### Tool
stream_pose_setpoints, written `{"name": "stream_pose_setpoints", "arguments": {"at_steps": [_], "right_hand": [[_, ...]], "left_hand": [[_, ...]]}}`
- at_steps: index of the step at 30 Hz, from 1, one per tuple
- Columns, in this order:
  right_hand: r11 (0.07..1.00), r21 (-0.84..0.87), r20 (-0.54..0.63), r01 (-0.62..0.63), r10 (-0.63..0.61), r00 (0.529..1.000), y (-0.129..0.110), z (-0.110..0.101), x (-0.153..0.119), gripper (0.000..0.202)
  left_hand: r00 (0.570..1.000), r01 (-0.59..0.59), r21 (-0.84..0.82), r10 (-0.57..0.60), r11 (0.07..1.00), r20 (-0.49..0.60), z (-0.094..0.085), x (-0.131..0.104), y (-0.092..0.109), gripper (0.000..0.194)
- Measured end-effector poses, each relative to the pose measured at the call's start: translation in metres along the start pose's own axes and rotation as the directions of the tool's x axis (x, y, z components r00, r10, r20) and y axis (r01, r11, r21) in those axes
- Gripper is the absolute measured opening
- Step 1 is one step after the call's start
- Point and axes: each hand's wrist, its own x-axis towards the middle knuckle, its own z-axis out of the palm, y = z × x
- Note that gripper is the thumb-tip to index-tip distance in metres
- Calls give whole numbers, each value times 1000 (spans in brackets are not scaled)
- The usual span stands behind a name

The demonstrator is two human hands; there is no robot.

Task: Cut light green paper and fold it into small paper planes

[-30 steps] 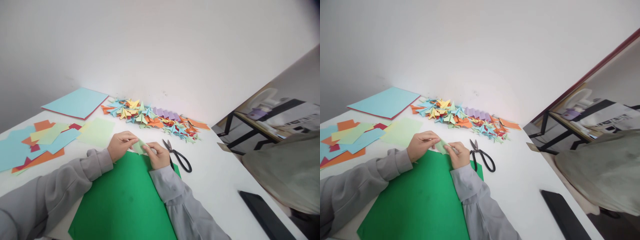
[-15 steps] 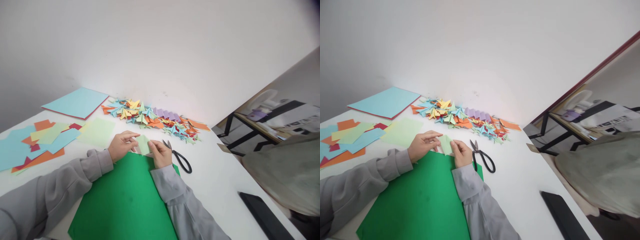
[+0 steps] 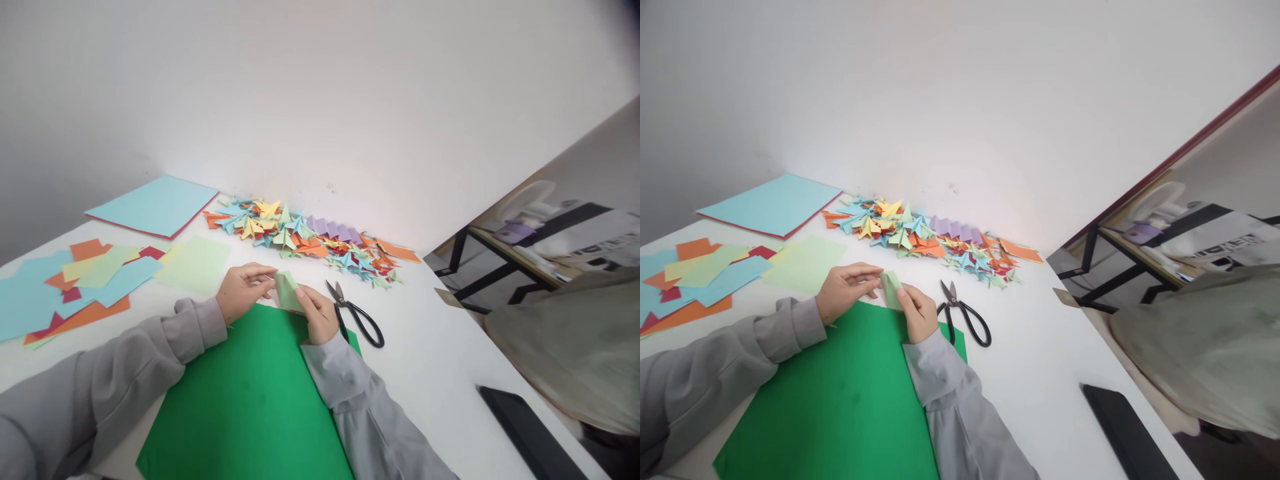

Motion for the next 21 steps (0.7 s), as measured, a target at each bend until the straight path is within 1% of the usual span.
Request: {"name": "stream_pose_setpoints", "arguments": {"at_steps": [3, 6, 9, 12, 17, 21], "right_hand": [[1000, 6, 53, 31, -31, 998, -1, 1, -1, 34], [999, -18, 102, 43, -41, 994, -2, 4, -3, 39], [998, -32, 130, 49, -44, 990, -1, 5, -4, 39], [1000, -6, 88, 24, -23, 996, 0, 4, -3, 36], [1000, 24, 0, 11, -11, 1000, 2, 1, 0, 27], [996, 71, -65, -52, 57, 996, 4, 1, 0, 26]], "left_hand": [[1000, 22, 1, -22, 1000, 5, 1, -1, 3, 32], [1000, 22, 54, -22, 998, -2, 2, -2, 4, 37], [1000, 14, 101, -15, 995, 5, 1, -3, 3, 39], [999, 45, 92, -47, 995, 20, 0, -4, 4, 39], [996, 83, 125, -84, 989, 0, -4, -2, 5, 32], [994, 102, 183, -105, 978, 6, -5, -1, 4, 30]]}}
